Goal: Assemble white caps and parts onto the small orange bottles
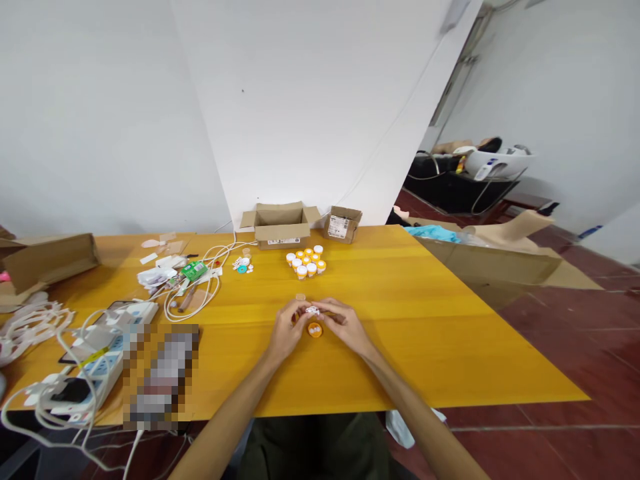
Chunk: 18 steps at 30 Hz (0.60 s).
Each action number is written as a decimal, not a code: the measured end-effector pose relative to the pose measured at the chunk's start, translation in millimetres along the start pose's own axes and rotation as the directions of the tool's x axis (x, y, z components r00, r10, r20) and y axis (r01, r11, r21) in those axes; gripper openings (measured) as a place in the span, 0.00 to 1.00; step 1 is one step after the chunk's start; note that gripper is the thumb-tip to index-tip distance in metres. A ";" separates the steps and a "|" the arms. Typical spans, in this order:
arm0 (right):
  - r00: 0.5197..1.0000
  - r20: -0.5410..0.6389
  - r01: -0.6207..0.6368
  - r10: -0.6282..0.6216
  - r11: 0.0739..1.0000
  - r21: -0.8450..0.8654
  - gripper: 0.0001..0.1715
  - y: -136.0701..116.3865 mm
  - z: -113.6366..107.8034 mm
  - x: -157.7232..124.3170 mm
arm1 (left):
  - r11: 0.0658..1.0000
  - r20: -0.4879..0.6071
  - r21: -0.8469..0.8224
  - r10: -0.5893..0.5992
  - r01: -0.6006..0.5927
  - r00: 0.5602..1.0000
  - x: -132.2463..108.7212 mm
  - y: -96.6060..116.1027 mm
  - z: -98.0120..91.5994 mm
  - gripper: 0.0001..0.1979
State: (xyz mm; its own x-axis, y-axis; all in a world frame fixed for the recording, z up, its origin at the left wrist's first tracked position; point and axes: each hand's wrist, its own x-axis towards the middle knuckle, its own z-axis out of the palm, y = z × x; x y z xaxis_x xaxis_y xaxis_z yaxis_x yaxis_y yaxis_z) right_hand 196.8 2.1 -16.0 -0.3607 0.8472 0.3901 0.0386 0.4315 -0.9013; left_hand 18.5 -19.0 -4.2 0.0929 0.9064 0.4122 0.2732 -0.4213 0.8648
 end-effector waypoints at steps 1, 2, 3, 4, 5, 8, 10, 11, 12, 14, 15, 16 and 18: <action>1.000 0.007 -0.003 0.003 1.000 0.001 0.16 -0.2 0.1 -0.2 | 1.000 -0.004 0.004 -0.004 0.004 1.000 0.0 0.5 0.0 0.11; 1.000 0.011 -0.007 0.007 1.000 0.000 0.17 -0.4 0.2 -0.3 | 1.000 -0.007 0.007 -0.004 0.004 1.000 -0.1 1.0 0.0 0.11; 1.000 0.011 -0.010 0.010 1.000 0.000 0.17 -0.7 0.3 -0.4 | 1.000 -0.008 0.008 0.000 0.000 1.000 -0.1 1.4 0.1 0.11; 1.000 0.008 -0.013 0.013 1.000 -0.001 0.17 -1.0 0.4 -0.4 | 1.000 -0.006 0.008 0.008 -0.008 1.000 -0.2 1.8 0.3 0.11; 1.000 0.002 -0.015 0.015 1.000 -0.002 0.17 -1.3 0.5 -0.3 | 1.000 -0.002 0.009 0.018 -0.018 1.000 -0.2 2.0 0.4 0.11; 0.999 -0.014 -0.029 0.029 1.000 0.005 0.17 -2.2 1.2 0.0 | 0.999 0.010 0.025 0.046 -0.046 0.999 -0.4 2.3 0.8 0.10; 0.998 -0.027 -0.047 0.048 0.999 0.022 0.17 -2.5 1.8 0.1 | 0.998 0.013 0.040 0.057 -0.058 0.998 -0.6 2.1 0.9 0.10; 0.998 -0.032 -0.059 0.060 0.998 0.031 0.17 -2.5 2.2 0.1 | 0.997 0.015 0.045 0.060 -0.060 0.998 -0.8 1.9 0.8 0.10; 0.997 -0.037 -0.072 0.074 0.997 0.041 0.17 -2.5 2.6 0.1 | 0.997 0.015 0.049 0.062 -0.062 0.998 -1.0 1.7 0.8 0.09; 0.994 -0.040 -0.098 0.101 0.993 0.058 0.18 -2.2 3.3 0.0 | 0.996 0.013 0.054 0.064 -0.064 0.998 -1.5 1.4 0.7 0.09; 0.993 -0.040 -0.111 0.114 0.991 0.068 0.18 -2.0 3.5 -0.1 | 0.996 0.014 0.056 0.065 -0.066 0.998 -1.7 1.2 0.7 0.09; 0.991 -0.039 -0.123 0.127 0.989 0.080 0.18 -1.7 3.7 -0.2 | 0.996 0.016 0.056 0.066 -0.067 0.998 -1.8 1.1 0.8 0.09; 0.988 -0.040 -0.146 0.151 0.983 0.111 0.19 -1.1 3.7 -0.3 | 0.996 0.027 0.055 0.066 -0.068 0.997 -1.7 0.9 1.0 0.09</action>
State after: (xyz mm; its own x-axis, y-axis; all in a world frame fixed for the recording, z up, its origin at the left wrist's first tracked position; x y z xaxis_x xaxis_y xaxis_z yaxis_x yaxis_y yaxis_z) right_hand 193.5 0.2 -15.9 -0.3128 0.9145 0.2567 -0.0131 0.2661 -0.9639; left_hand 19.6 -20.9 -4.5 0.1371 0.8770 0.4606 0.3186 -0.4793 0.8178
